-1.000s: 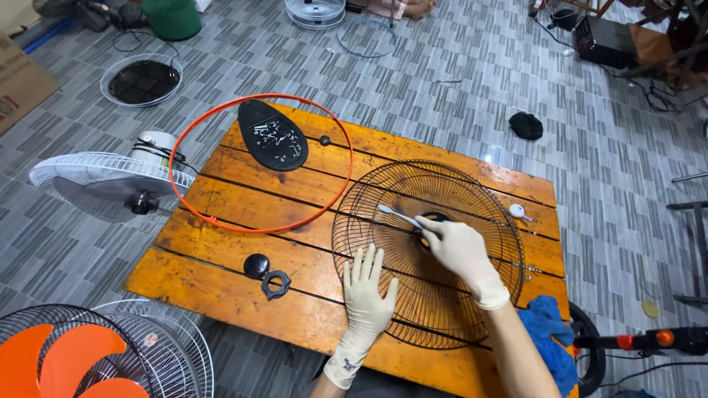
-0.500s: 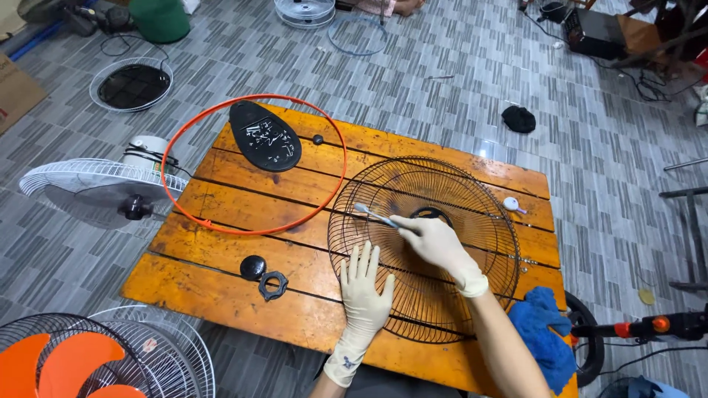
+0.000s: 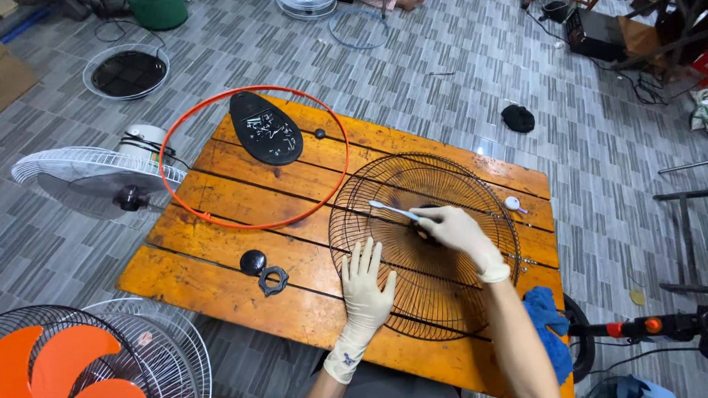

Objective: Cleaning the central hub of a metal fan grill using a toothbrush

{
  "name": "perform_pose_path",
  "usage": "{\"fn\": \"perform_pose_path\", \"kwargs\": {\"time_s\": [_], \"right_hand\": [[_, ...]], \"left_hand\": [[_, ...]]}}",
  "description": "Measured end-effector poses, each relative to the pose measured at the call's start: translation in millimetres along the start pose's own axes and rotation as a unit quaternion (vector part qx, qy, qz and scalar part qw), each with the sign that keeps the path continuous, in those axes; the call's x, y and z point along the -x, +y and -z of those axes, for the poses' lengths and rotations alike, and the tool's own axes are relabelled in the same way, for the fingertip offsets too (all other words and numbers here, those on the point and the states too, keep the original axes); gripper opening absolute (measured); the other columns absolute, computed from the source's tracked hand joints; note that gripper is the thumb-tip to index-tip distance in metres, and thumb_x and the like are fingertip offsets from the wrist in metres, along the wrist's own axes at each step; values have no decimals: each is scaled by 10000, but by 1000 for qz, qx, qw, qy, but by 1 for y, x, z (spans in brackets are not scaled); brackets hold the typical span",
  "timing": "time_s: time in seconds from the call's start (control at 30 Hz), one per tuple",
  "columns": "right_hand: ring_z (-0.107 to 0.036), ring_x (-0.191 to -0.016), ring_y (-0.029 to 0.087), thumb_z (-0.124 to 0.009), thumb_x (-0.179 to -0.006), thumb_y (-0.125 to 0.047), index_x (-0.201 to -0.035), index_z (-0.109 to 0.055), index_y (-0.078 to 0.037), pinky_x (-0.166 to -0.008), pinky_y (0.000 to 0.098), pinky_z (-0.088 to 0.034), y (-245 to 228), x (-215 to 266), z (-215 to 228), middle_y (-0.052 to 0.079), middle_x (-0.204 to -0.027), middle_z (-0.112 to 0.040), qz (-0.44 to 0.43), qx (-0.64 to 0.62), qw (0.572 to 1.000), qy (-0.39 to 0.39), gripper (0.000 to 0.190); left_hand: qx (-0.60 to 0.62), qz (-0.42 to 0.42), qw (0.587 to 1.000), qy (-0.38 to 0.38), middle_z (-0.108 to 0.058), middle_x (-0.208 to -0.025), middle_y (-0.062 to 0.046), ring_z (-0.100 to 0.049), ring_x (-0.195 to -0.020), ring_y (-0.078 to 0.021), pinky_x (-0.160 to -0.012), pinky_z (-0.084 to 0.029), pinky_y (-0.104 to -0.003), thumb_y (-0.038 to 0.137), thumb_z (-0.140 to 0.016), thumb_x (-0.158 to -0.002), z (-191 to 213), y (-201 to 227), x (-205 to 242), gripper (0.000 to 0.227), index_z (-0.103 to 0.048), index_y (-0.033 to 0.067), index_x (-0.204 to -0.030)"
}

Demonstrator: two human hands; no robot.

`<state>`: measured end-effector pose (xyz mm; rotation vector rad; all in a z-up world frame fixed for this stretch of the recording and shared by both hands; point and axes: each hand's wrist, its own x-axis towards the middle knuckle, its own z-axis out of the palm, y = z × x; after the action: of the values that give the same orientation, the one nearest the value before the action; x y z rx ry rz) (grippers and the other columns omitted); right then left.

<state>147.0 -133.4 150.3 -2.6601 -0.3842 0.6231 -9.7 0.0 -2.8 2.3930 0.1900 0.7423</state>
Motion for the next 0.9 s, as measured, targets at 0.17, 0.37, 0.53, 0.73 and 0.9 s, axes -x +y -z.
{"fn": "perform_pose_path", "kwargs": {"time_s": [0.17,0.37,0.53,0.73,0.9], "right_hand": [[-746,-922,226,-557,-964,-398,-1296,-727,-418,-815,364,-519,-8,-9,4,-14,-1022,-816,14,52,999,7,374],[-574,-693,98,-566,-889,-182,-1248,-805,-323,-723,257,-461,-11,0,29,-35,-816,-782,5,-39,998,-54,454],[-548,-596,121,-539,-982,-316,-1309,-745,-388,-654,286,-433,-30,-5,19,-41,-759,-748,-13,22,999,-48,393],[-499,-683,105,-618,-963,-319,-1290,-781,-339,-688,248,-396,30,-14,15,-64,-807,-708,-19,-29,998,-52,365],[-639,-993,31,-627,-944,-245,-1246,-801,-282,-903,211,-448,45,-13,14,-132,-1212,-797,-13,-71,996,-46,350]], "left_hand": [[-20,-6,1000,0,-495,-1587,-95,-436,-1465,-329,-1215,-251,-544,390,-606,-939,-4,-3,-2,630,-531,124,-1506],[-13,-8,1000,-4,-479,-1600,-96,-423,-1472,-342,-1224,-241,-552,389,-592,-951,-3,-3,-2,637,-513,119,-1522],[-26,-4,1000,-3,-485,-1596,-88,-430,-1470,-330,-1221,-247,-540,395,-601,-942,-5,-2,-1,638,-520,134,-1519],[-23,-8,1000,-1,-486,-1594,-93,-428,-1473,-333,-1225,-248,-542,386,-603,-945,-4,-4,0,631,-523,126,-1515],[-22,-13,1000,5,-480,-1600,-81,-432,-1467,-335,-1226,-246,-545,387,-612,-941,-7,-5,-1,638,-519,131,-1518]]}}
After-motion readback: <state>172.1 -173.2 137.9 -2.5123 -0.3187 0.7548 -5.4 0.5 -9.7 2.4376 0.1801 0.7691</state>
